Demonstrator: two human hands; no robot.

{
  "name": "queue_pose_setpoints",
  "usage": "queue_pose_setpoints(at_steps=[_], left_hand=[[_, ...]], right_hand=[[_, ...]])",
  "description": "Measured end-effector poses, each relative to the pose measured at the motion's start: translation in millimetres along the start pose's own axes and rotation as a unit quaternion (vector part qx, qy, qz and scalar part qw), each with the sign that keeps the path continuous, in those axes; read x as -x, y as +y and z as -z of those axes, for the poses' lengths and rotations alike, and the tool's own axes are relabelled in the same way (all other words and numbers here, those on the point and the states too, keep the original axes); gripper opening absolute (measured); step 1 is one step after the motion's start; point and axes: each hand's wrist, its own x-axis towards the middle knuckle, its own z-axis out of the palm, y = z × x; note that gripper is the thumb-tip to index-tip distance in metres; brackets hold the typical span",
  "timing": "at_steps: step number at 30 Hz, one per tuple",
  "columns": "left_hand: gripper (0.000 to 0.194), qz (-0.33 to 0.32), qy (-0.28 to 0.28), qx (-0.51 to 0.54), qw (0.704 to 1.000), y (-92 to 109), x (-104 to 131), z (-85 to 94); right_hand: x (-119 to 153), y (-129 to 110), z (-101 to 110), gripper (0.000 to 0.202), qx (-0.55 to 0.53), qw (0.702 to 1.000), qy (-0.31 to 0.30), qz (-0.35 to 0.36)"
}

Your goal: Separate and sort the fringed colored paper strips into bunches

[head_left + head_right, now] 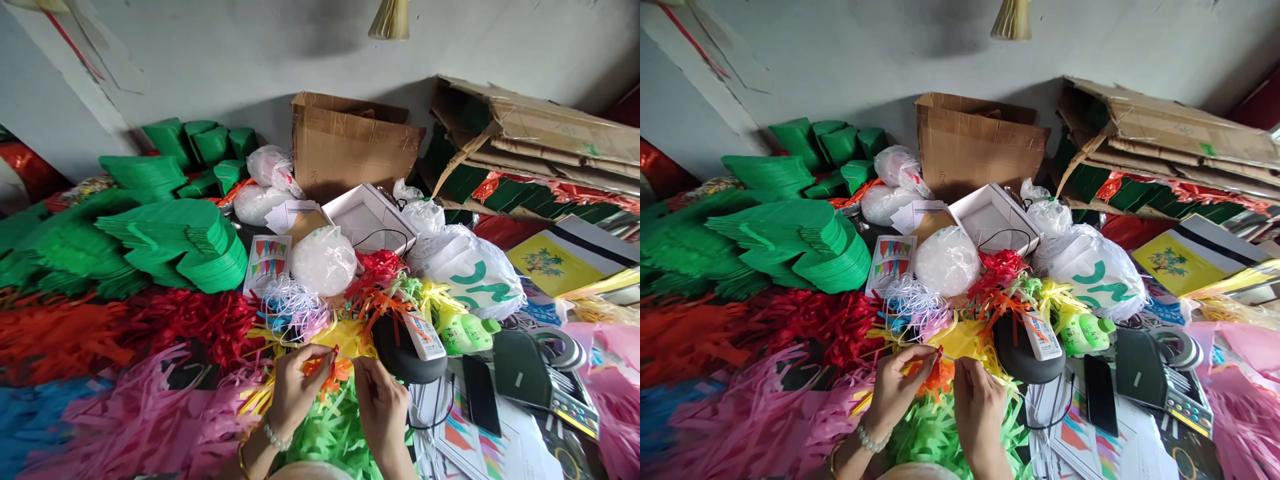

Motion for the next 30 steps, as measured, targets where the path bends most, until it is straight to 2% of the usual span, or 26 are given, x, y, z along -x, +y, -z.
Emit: queue_pose_setpoints(at_steps=[7,13,19,24,27,30], left_hand=[[0.010,-0.057,0.011,-0.034,0.998,10,2,-1.6],[0.009,-0.049,0.007,-0.039,0.998,9,0,-2.3],[0.009,-0.046,-0.016,-0.027,0.998,12,2,-6.0],[0.009,-0.080,-0.043,-0.041,0.995,10,5,-6.4],[0.010,-0.067,-0.059,-0.026,0.996,6,5,-4.7],[0.018,-0.062,-0.092,-0.033,0.993,3,4,-3.1]], right_hand=[[0,-1,-10,0.026,0.004,0.999,0.050,0.022],[3,6,-11,0.023,0.013,0.997,0.074,0.007],[3,2,-10,0.023,-0.061,0.998,0.024,-0.006],[4,9,-9,0.023,-0.149,0.986,-0.018,-0.077],[7,14,-10,0.026,-0.187,0.972,-0.062,-0.124],[13,18,-12,0.028,-0.196,0.965,-0.077,-0.156]])
